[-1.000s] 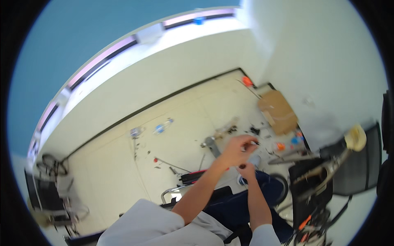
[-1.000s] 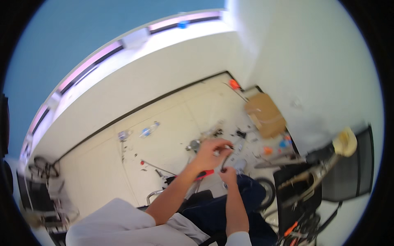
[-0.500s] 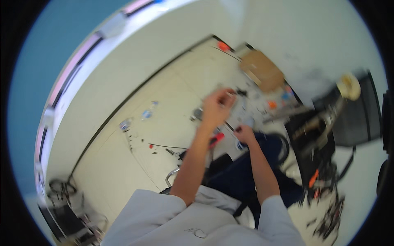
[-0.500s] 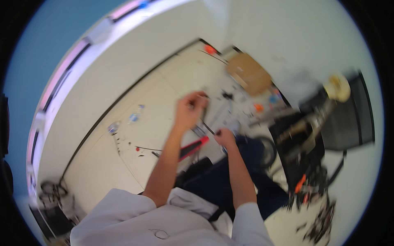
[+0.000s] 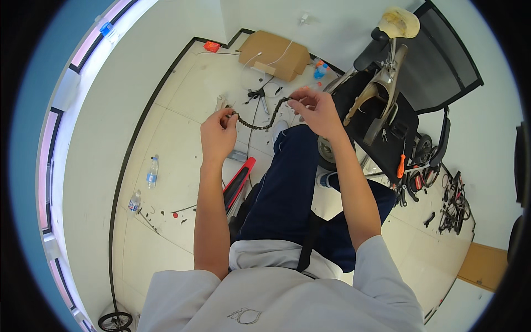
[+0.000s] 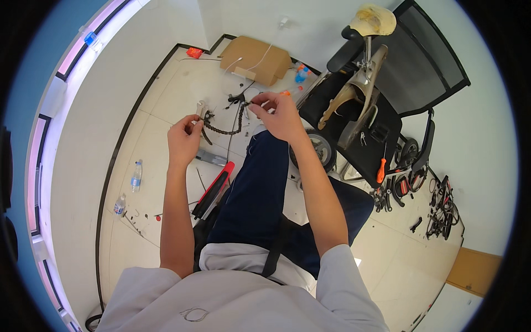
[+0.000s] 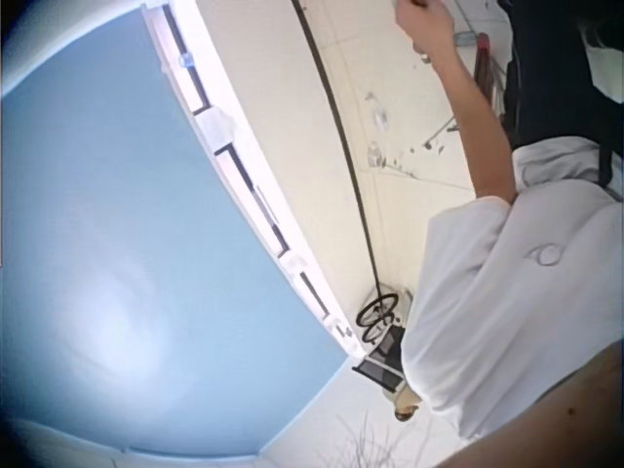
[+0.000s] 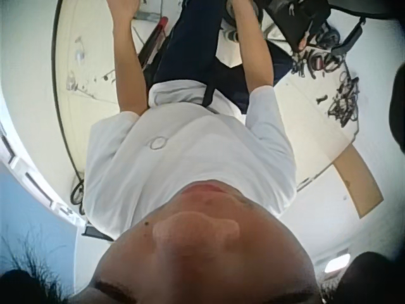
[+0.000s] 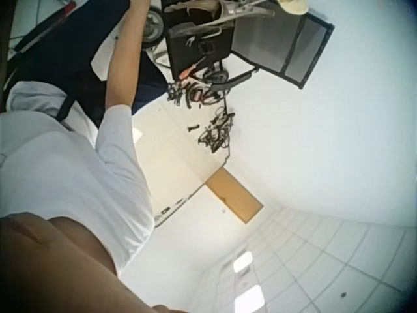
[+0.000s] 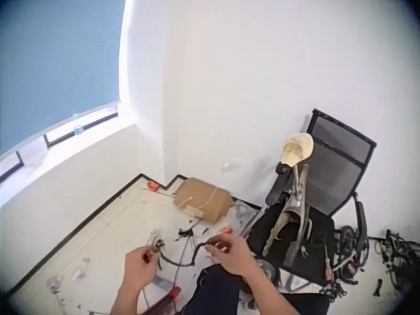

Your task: The person sits on a chair and works on bicycle components. They use a wrench to adjust a part on the bicycle frame, then handle a bicycle chain, inspecting and manipulating it with their hands.

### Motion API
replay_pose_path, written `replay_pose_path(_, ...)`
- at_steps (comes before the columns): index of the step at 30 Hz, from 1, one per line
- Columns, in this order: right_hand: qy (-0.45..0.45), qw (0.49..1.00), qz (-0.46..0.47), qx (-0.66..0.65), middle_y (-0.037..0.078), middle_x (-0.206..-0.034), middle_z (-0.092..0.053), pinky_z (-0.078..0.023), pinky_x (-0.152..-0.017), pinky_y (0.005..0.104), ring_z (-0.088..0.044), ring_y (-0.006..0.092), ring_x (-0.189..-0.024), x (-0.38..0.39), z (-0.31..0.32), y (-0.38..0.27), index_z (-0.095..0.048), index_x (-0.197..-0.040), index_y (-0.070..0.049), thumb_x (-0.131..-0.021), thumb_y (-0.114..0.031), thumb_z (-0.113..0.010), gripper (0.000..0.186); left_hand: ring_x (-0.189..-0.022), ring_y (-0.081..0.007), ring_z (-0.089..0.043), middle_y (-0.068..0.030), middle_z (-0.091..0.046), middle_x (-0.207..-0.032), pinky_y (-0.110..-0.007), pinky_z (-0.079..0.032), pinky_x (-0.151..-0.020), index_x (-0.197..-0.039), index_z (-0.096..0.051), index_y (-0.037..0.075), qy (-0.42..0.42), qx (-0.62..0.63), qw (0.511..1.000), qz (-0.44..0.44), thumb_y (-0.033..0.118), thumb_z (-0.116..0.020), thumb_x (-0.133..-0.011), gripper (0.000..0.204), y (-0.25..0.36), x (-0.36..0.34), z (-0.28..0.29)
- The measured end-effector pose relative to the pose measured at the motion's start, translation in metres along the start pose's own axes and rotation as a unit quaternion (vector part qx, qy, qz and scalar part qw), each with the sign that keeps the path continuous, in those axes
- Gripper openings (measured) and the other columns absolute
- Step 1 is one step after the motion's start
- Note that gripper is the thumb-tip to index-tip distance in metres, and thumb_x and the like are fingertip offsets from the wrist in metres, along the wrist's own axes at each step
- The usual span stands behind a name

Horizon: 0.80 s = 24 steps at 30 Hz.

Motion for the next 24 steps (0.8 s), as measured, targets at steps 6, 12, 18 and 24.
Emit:
replay_pose_path(6, 0.010, 0.996, 0.039, -0.076, 0.003, -0.080, -0.068, -0.046, -0.057, 0.0223, -0.060, 0.0077, -0.068, 0.001, 0.000, -0.040, -0.066, -0.103, 0.002, -0.089, -0.010, -0.069, 0.018, -0.064, -0.0246, -0.060, -0.0101, -0.063, -0.069, -0.035, -0.048, -0.063, -0.096, -0.071, 0.003, -0.051, -0.103, 0.992, 0.046, 0.017, -0.068, -0.081, 0.021, -0.017, -0.002, -0.002)
replay_pose_path(12, 0.025, 0.988, 0.056, -0.141, 0.004, -0.080, -0.067, -0.045, -0.057, 0.0226, -0.060, 0.0085, -0.069, -0.003, -0.009, -0.064, -0.066, -0.103, 0.002, -0.089, -0.009, -0.070, 0.018, -0.080, -0.0285, -0.069, -0.0121, -0.071, -0.083, -0.038, -0.054, -0.074, -0.093, -0.073, 0.007, -0.074, -0.201, 0.967, 0.140, 0.020, -0.066, -0.080, 0.019, -0.034, 0.000, 0.006)
replay_pose_path(18, 0.023, 0.983, 0.076, -0.163, 0.003, -0.081, -0.067, -0.046, -0.057, 0.0233, -0.061, 0.0096, -0.070, -0.007, -0.019, -0.084, -0.067, -0.102, 0.001, -0.087, -0.008, -0.071, 0.018, -0.080, -0.0295, -0.069, -0.0117, -0.071, -0.082, -0.039, -0.054, -0.075, -0.094, -0.073, 0.007, -0.056, -0.240, 0.958, 0.147, 0.020, -0.066, -0.081, 0.019, -0.044, 0.001, 0.010)
replay_pose_path(24, -0.012, 0.992, 0.051, -0.112, 0.004, -0.082, -0.068, -0.048, -0.059, 0.0229, -0.061, 0.0084, -0.069, -0.010, -0.046, -0.069, -0.068, -0.099, 0.002, -0.086, -0.008, -0.071, 0.016, -0.069, -0.0197, -0.065, -0.0082, -0.070, -0.077, -0.031, -0.050, -0.065, -0.097, -0.072, 0.004, -0.047, 0.014, 0.998, 0.038, 0.018, -0.068, -0.083, 0.020, -0.013, -0.008, 0.002)
Point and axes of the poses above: each hand's wrist, its own x-axis away from the middle knuckle, its own z-axis out of the back of the hand, y = z × x, the point moved 5 cm from there along -x, towards the middle knuckle
